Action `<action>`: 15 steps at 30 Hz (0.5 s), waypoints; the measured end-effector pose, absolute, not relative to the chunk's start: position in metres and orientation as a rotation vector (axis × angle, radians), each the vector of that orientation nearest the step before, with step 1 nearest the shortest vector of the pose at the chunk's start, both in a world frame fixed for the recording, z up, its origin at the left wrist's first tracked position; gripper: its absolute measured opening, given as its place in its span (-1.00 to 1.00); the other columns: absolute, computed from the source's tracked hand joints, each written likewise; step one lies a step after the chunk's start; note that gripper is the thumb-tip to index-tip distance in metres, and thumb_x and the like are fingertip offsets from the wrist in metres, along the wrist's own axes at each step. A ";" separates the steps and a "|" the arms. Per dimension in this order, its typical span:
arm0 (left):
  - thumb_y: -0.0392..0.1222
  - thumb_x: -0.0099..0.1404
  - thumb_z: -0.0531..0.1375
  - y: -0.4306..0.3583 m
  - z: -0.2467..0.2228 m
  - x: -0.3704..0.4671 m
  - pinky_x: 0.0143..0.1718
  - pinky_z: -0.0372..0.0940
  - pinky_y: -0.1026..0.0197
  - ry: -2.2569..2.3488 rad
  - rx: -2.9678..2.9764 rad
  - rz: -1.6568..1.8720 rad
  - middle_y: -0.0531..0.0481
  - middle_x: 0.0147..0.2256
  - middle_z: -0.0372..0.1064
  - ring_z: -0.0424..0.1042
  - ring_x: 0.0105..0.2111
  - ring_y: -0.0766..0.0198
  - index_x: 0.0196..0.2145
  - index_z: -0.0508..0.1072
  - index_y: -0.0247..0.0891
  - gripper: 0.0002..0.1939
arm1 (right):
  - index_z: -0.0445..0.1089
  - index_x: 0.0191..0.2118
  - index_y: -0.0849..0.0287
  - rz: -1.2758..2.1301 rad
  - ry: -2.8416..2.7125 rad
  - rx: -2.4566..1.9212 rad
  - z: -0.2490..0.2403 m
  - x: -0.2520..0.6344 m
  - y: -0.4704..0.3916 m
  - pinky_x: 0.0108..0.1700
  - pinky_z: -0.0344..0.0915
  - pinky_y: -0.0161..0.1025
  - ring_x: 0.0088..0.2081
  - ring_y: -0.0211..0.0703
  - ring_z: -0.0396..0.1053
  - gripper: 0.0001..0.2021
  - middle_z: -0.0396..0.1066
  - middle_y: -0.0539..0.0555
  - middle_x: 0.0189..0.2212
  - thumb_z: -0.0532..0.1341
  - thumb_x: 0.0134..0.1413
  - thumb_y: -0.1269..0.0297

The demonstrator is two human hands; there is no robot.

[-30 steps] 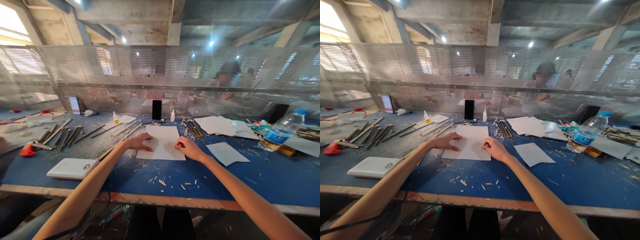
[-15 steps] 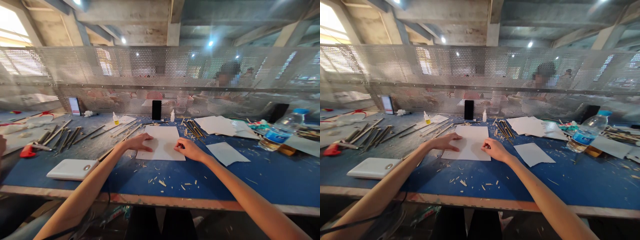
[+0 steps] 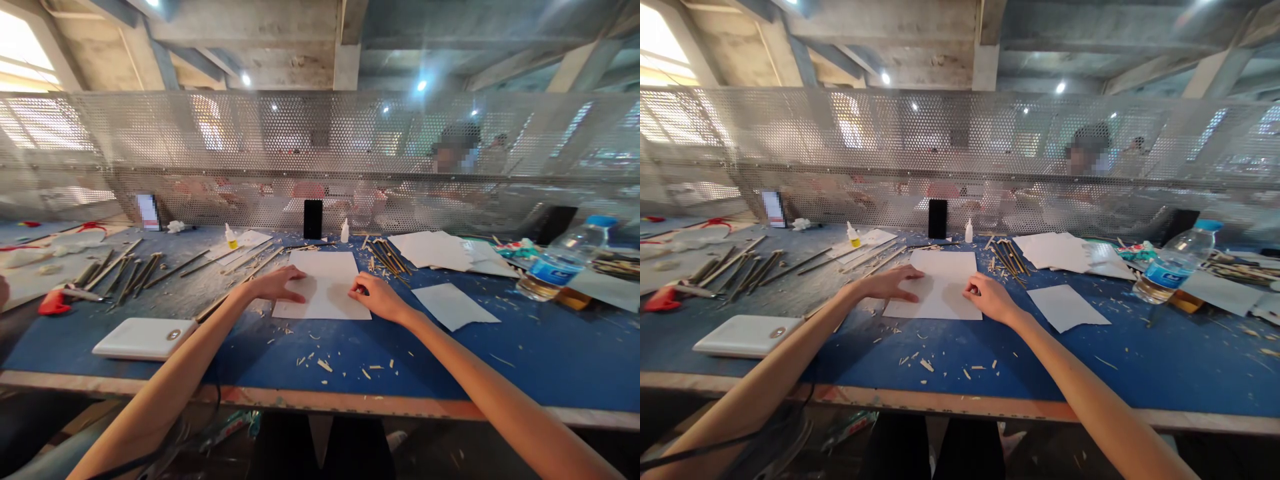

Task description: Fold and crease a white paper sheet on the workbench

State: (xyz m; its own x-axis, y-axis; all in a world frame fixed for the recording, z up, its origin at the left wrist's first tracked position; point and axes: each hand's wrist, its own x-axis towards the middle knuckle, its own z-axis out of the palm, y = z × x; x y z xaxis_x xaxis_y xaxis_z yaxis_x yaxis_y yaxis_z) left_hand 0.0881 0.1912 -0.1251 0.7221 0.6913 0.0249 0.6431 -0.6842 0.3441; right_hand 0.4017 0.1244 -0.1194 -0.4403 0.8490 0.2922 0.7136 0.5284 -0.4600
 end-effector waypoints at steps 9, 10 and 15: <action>0.32 0.16 0.23 0.190 -0.123 0.088 0.13 0.09 0.04 1.031 2.619 0.209 -0.16 0.11 0.26 0.24 0.10 -0.05 0.19 0.26 -0.17 -0.23 | 0.39 -0.39 0.18 0.420 -2.324 -1.206 -0.118 0.402 0.123 -0.31 0.18 -0.32 -0.37 -0.25 0.31 -0.87 0.36 0.02 -0.36 0.21 0.17 0.29; 0.32 0.16 0.23 0.190 -0.123 0.088 0.13 0.10 0.04 1.034 2.612 0.205 -0.17 0.11 0.26 0.24 0.10 -0.05 0.19 0.26 -0.18 -0.22 | 0.38 -0.39 0.18 0.420 -2.330 -1.204 -0.119 0.402 0.123 -0.31 0.17 -0.32 -0.38 -0.25 0.31 -0.87 0.36 0.02 -0.37 0.21 0.17 0.29; 0.32 0.14 0.24 0.192 -0.125 0.088 0.12 0.11 0.04 1.052 2.573 0.203 -0.15 0.12 0.25 0.24 0.09 -0.03 0.20 0.24 -0.17 -0.20 | 0.39 -0.39 0.18 0.409 -2.341 -1.184 -0.120 0.402 0.125 -0.31 0.18 -0.32 -0.37 -0.24 0.31 -0.89 0.35 0.01 -0.38 0.22 0.15 0.31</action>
